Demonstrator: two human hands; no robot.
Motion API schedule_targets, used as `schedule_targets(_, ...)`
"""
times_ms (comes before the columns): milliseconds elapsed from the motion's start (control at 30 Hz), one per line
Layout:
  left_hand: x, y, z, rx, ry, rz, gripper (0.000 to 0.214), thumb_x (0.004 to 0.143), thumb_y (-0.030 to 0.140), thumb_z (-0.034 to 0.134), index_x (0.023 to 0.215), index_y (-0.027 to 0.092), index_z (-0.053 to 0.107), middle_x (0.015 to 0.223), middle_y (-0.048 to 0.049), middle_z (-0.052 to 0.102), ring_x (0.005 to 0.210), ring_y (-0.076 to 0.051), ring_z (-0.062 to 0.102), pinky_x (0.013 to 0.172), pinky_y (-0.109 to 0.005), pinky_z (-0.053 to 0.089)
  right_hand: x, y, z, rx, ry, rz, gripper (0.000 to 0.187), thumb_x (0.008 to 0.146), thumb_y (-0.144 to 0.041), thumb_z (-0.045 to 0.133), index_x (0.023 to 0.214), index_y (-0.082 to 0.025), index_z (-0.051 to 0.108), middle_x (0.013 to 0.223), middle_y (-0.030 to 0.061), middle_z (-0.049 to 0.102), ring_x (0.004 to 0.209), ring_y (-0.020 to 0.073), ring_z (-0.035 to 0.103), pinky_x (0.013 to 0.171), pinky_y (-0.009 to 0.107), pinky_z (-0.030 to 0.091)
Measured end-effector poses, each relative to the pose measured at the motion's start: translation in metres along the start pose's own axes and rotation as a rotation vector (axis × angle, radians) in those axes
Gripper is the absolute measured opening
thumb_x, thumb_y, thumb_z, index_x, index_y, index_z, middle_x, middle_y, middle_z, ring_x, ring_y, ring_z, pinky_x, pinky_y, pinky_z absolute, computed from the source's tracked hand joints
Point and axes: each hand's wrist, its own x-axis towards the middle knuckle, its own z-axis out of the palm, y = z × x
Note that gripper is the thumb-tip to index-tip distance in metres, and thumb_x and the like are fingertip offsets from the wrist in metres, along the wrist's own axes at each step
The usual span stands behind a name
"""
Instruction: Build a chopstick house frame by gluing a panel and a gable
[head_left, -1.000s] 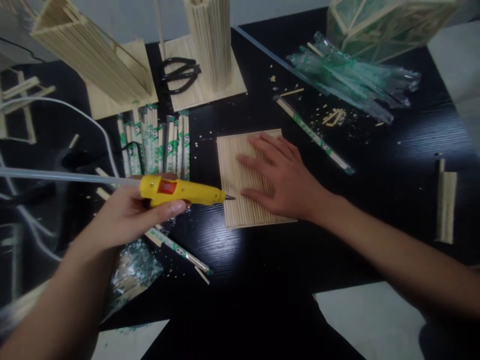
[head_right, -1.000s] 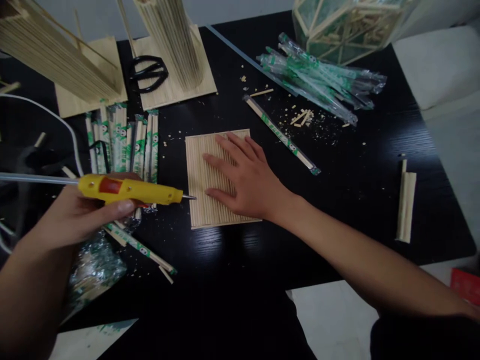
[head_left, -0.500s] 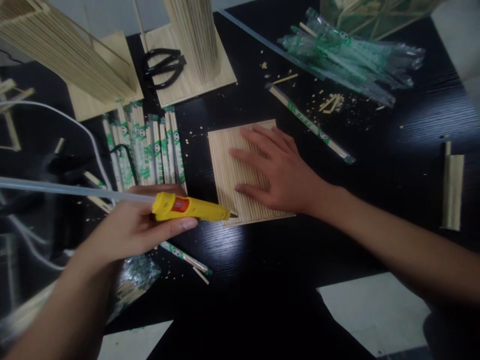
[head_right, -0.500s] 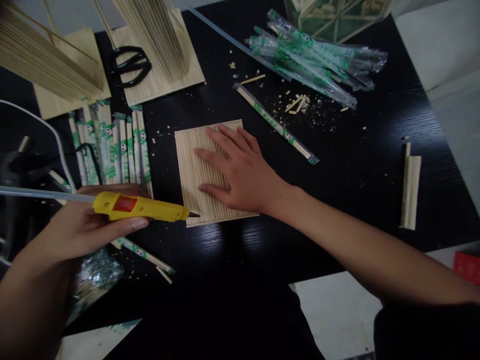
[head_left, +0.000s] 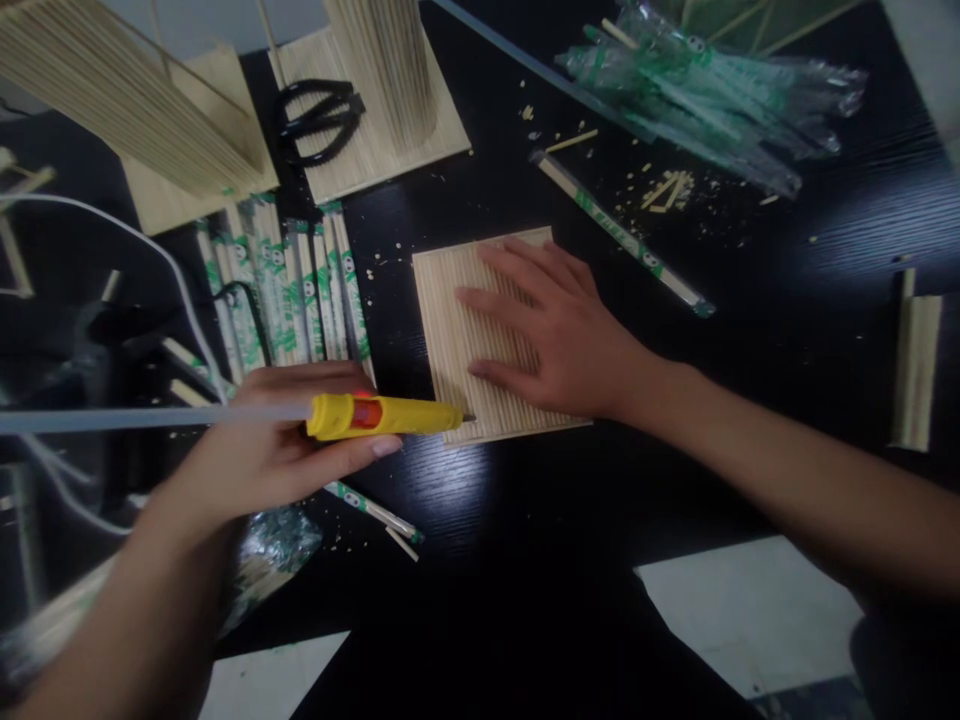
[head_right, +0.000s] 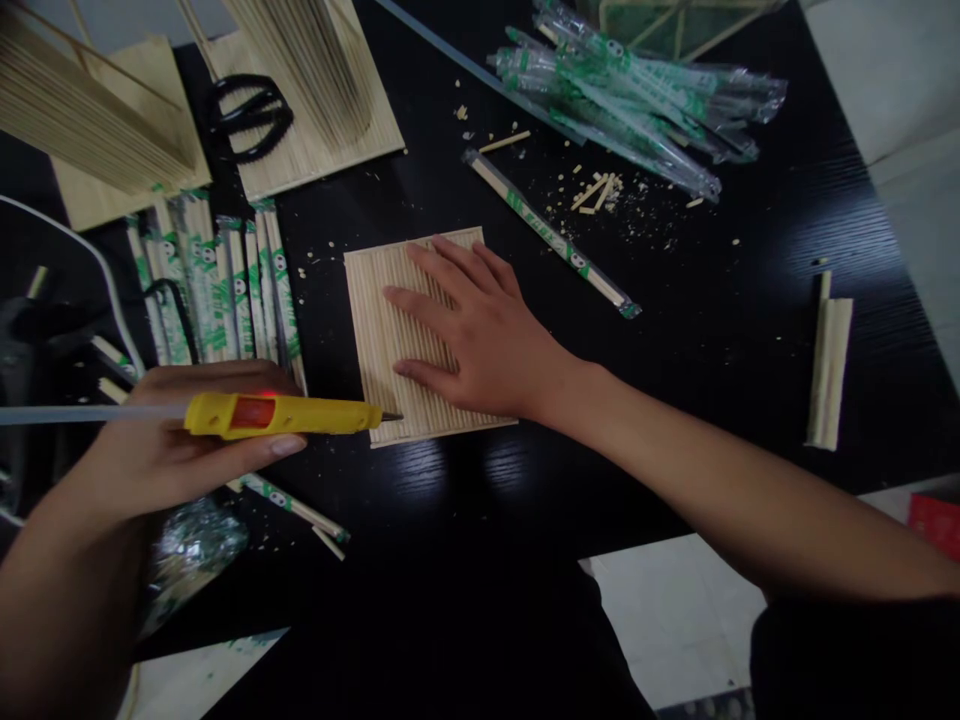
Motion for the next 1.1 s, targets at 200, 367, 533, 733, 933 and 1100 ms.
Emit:
schedule_targets(200, -0.0022, -0.0030, -0.0021, 0.112, -0.042, 0.084, 0.017, 0.088, 0.027, 0.077, 0.080, 0.022, 0.063, 0.076, -0.0018, 0.069, 0.064, -0.015, 0.064, 0.055, -0.029, 0.050, 0.0003, -0.0008, -0.0010, 0.000, -0.013, 0.007, 0.066, 0.096, -0.068, 0.057, 0.154, -0.038, 0.051, 0.169, 0.0052, 0.040, 0.159, 0.0383, 0.028, 0.126, 0.070, 0.019)
schedule_targets(367, -0.0027, -0.0029, -0.0024, 0.084, -0.082, 0.098, 0.017, 0.088, 0.025, 0.077, 0.080, 0.022, 0.063, 0.075, -0.0024, 0.068, 0.063, -0.015, 0.063, 0.055, -0.029, 0.050, 0.0000, -0.0006, -0.0008, -0.001, -0.010, 0.006, 0.066, 0.096, -0.068, 0.057, 0.154, -0.036, 0.051, 0.169, 0.0064, 0.040, 0.158, 0.0390, 0.028, 0.126, 0.070, 0.020)
schedule_targets(533, -0.0017, -0.0039, -0.0023, 0.059, -0.122, 0.147, 0.016, 0.087, 0.022, 0.079, 0.083, 0.022, 0.063, 0.077, -0.0029, 0.069, 0.064, -0.016, 0.065, 0.056, -0.029, 0.053, 0.0003, -0.0007, -0.0010, 0.001, -0.014, 0.011, 0.066, 0.096, -0.068, 0.057, 0.154, -0.036, 0.052, 0.169, 0.0065, 0.040, 0.158, 0.0396, 0.028, 0.125, 0.071, 0.020)
schedule_targets(733, 0.0015, 0.0017, -0.0014, 0.056, -0.140, 0.169, 0.015, 0.087, 0.024, 0.080, 0.083, 0.021, 0.065, 0.079, -0.0050, 0.073, 0.065, -0.017, 0.069, 0.056, -0.029, 0.056, 0.0004, -0.0011, -0.0010, 0.001, -0.017, 0.013, 0.067, 0.096, -0.068, 0.058, 0.154, -0.034, 0.052, 0.170, 0.0070, 0.039, 0.158, 0.0403, 0.028, 0.125, 0.070, 0.020)
schedule_targets(933, 0.0031, 0.0032, 0.0001, 0.030, -0.140, 0.159, 0.015, 0.087, 0.025, 0.080, 0.083, 0.021, 0.066, 0.077, -0.0034, 0.073, 0.063, -0.015, 0.069, 0.054, -0.026, 0.055, 0.0003, -0.0004, 0.0001, 0.000, -0.009, 0.009, 0.067, 0.096, -0.068, 0.058, 0.154, -0.036, 0.051, 0.170, 0.0063, 0.039, 0.158, 0.0402, 0.028, 0.125, 0.070, 0.020)
schedule_targets(1100, -0.0020, -0.0010, -0.0016, 0.101, -0.113, 0.077, 0.017, 0.088, 0.029, 0.078, 0.081, 0.022, 0.064, 0.074, -0.0010, 0.068, 0.059, -0.013, 0.063, 0.051, -0.025, 0.048, 0.0003, -0.0008, -0.0002, -0.007, -0.006, 0.005, 0.066, 0.097, -0.069, 0.056, 0.154, -0.036, 0.051, 0.169, 0.0059, 0.040, 0.159, 0.0380, 0.028, 0.125, 0.070, 0.021)
